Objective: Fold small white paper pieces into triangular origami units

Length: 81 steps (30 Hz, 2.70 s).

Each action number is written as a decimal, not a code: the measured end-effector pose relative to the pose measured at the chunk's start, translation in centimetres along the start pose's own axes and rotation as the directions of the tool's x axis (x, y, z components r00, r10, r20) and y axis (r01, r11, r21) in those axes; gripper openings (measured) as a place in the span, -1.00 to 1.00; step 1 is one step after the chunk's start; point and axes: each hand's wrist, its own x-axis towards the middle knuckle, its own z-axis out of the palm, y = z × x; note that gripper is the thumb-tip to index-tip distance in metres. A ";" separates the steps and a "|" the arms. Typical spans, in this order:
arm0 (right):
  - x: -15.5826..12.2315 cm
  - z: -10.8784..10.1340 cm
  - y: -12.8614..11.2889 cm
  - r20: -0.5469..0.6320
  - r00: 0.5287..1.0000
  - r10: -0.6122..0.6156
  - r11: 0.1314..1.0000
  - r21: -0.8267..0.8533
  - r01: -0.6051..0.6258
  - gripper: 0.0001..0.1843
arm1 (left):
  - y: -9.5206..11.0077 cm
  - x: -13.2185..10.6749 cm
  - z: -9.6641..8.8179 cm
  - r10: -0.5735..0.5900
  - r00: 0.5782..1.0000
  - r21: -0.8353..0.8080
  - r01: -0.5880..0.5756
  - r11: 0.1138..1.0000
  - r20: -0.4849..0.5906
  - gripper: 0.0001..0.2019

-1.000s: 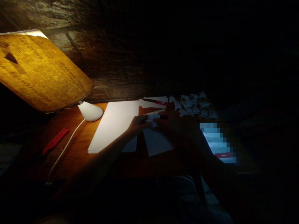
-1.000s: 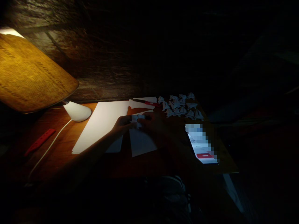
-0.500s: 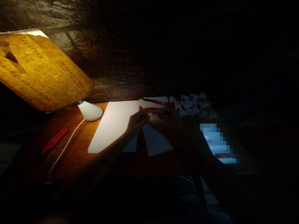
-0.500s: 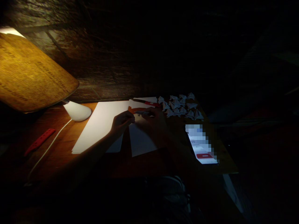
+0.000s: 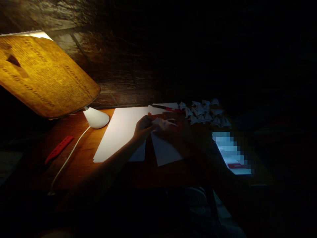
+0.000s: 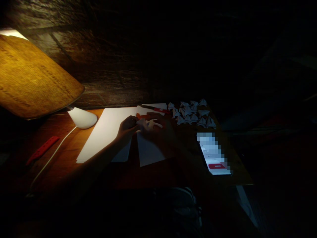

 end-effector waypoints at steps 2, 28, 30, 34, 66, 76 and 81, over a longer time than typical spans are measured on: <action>0.2 -0.2 0.3 -0.070 0.997 0.040 0.999 0.004 -0.040 -0.70 | 0.0 0.0 0.1 0.015 1.000 -0.014 -0.016 1.000 -0.009 -0.56; -1.0 0.4 -0.7 0.142 0.966 0.215 0.969 -0.152 -0.194 -0.72 | 0.7 -0.4 0.0 -0.074 0.993 0.149 0.059 0.987 0.096 -0.66; -1.0 0.3 -0.9 0.144 0.967 0.210 0.972 -0.137 -0.191 -0.75 | 0.7 -0.5 0.2 -0.096 0.984 0.111 0.080 0.991 0.151 -0.59; -0.4 0.1 -0.8 0.153 0.965 0.214 0.969 -0.155 -0.191 -0.78 | 0.6 -0.6 0.3 -0.161 0.965 0.087 0.146 0.985 0.209 -0.49; 0.1 -0.3 -0.1 0.121 0.979 0.162 0.986 -0.060 -0.156 -0.77 | -0.2 -0.3 0.0 -0.013 0.997 0.194 -0.002 0.981 0.075 -0.63; -0.4 -0.1 -0.7 0.224 0.947 0.229 0.966 -0.173 -0.193 -0.65 | 0.4 -0.4 -0.2 -0.007 0.993 0.219 -0.020 0.976 0.121 -0.63; -0.4 -0.1 -0.4 0.212 0.952 0.222 0.963 -0.200 -0.180 -0.65 | 0.3 -0.3 -0.5 0.002 0.987 0.239 -0.041 0.970 0.159 -0.64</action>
